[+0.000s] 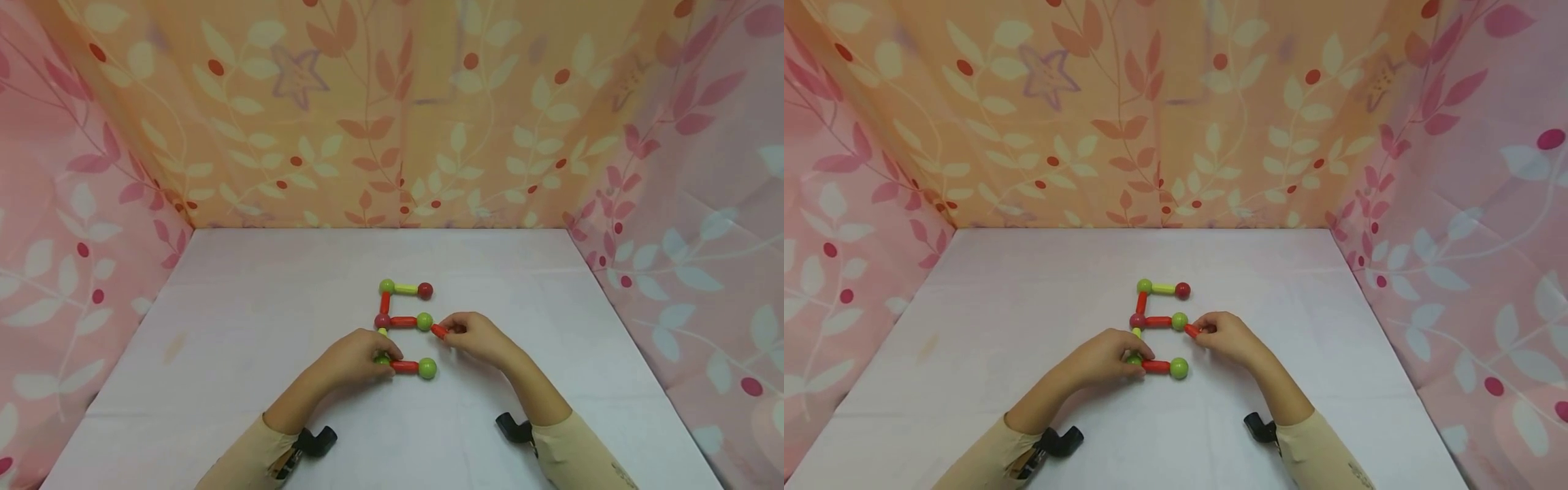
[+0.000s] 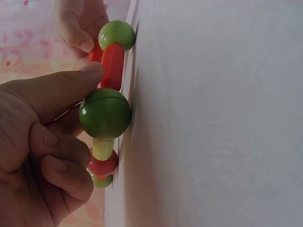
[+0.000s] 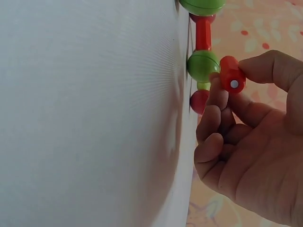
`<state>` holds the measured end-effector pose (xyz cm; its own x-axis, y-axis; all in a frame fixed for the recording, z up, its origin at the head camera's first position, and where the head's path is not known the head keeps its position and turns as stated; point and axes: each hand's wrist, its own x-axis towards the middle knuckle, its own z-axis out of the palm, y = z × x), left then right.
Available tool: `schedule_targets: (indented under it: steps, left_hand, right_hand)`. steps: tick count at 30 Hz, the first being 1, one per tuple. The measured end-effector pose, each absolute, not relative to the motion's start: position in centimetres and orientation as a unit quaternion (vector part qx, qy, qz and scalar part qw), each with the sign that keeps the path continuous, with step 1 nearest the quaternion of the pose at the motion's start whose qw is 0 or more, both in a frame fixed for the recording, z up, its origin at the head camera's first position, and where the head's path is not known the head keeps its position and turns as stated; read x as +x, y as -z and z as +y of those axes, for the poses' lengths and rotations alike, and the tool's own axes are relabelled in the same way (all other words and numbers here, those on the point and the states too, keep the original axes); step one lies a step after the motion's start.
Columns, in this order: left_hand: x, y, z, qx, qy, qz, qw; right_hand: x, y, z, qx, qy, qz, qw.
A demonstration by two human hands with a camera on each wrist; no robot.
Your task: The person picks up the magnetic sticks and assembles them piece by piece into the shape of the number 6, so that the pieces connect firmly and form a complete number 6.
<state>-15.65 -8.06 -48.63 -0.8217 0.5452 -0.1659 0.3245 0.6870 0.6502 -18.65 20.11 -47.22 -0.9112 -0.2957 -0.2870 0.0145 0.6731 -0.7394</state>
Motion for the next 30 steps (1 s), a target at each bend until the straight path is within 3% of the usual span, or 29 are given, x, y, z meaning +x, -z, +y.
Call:
schedule_targets:
  steps: [30]
  left_hand:
    - [-15.9, 48.3, -7.8, 0.26, -0.305, 0.9, 0.171]
  right_hand:
    - [-18.7, 47.9, 17.9, -0.025, 0.415, 0.876, 0.246]
